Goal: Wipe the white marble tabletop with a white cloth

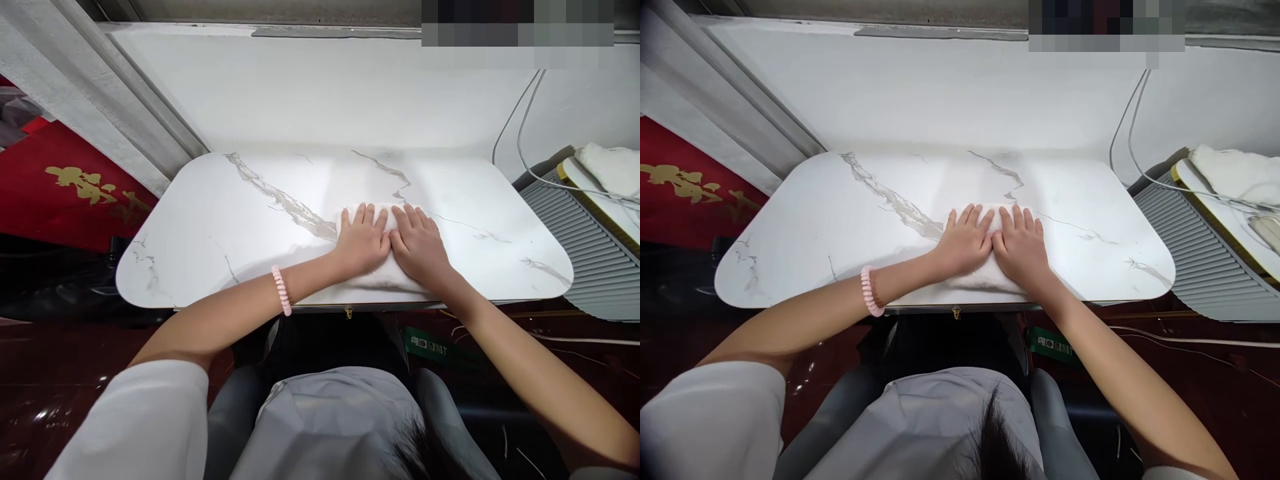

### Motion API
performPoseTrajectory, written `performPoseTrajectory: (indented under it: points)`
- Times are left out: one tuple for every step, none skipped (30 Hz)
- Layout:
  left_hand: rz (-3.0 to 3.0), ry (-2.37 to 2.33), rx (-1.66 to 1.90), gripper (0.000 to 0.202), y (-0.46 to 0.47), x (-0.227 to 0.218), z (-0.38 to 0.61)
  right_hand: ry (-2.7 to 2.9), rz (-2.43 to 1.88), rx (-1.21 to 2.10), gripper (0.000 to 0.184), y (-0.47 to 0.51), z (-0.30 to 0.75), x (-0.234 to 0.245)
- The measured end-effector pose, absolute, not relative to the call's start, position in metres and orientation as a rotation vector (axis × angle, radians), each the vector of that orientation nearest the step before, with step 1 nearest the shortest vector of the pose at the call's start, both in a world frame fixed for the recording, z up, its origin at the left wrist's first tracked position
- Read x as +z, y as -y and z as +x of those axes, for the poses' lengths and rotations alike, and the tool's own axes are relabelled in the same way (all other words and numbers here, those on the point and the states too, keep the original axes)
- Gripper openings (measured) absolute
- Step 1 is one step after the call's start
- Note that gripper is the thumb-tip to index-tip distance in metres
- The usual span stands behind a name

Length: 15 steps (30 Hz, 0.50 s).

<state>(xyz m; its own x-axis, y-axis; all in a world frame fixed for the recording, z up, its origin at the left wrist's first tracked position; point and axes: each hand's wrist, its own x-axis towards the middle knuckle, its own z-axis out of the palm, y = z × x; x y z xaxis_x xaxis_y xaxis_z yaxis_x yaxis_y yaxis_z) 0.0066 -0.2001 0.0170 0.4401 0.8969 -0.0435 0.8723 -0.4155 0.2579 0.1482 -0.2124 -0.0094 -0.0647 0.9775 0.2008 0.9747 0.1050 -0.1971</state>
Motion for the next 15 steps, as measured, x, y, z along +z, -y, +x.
performPoseTrajectory:
  points:
    - [2.452,-1.536,0.163,0.058,0.188,0.017,0.005,2.102,-1.940,0.028,0.058,0.200,0.146,-0.008]
    - [2.449,-1.541,0.178,0.058,0.175,0.016,0.002,2.103,-1.942,0.041,0.059,0.186,0.144,-0.007]
    - [2.444,-1.553,0.195,0.058,0.161,0.015,0.000,2.106,-1.933,0.053,0.059,0.171,0.142,-0.007]
    - [2.440,-1.569,0.219,0.057,0.147,0.014,-0.002,2.107,-1.915,0.060,0.059,0.154,0.140,-0.006]
    - [2.437,-1.586,0.250,0.056,0.132,0.013,-0.005,2.106,-1.894,0.063,0.058,0.137,0.138,-0.007]
    - [2.437,-1.603,0.288,0.056,0.118,0.011,-0.007,2.099,-1.875,0.063,0.057,0.120,0.136,-0.007]
    - [2.436,-1.619,0.328,0.055,0.104,0.010,-0.009,2.092,-1.860,0.064,0.057,0.104,0.134,-0.008]
    - [2.436,-1.631,0.365,0.054,0.091,0.009,-0.011,2.084,-1.848,0.068,0.056,0.088,0.133,-0.010]
    - [2.434,-1.644,0.392,0.054,0.079,0.008,-0.012,2.078,-1.840,0.075,0.056,0.074,0.132,-0.011]
    - [2.430,-1.655,0.409,0.053,0.068,0.007,-0.013,2.073,-1.833,0.084,0.056,0.061,0.131,-0.013]
    - [2.424,-1.667,0.420,0.053,0.058,0.006,-0.014,2.067,-1.829,0.092,0.057,0.049,0.130,-0.014]
    - [2.420,-1.675,0.431,0.053,0.049,0.006,-0.014,2.063,-1.829,0.099,0.057,0.040,0.130,-0.015]
    - [2.419,-1.678,0.441,0.052,0.041,0.005,-0.014,2.060,-1.831,0.104,0.057,0.031,0.129,-0.016]
    - [2.418,-1.680,0.452,0.052,0.034,0.004,-0.014,2.058,-1.836,0.107,0.057,0.024,0.129,-0.016]
    - [2.417,-1.681,0.460,0.051,0.027,0.003,-0.014,2.058,-1.843,0.109,0.057,0.017,0.128,-0.016]
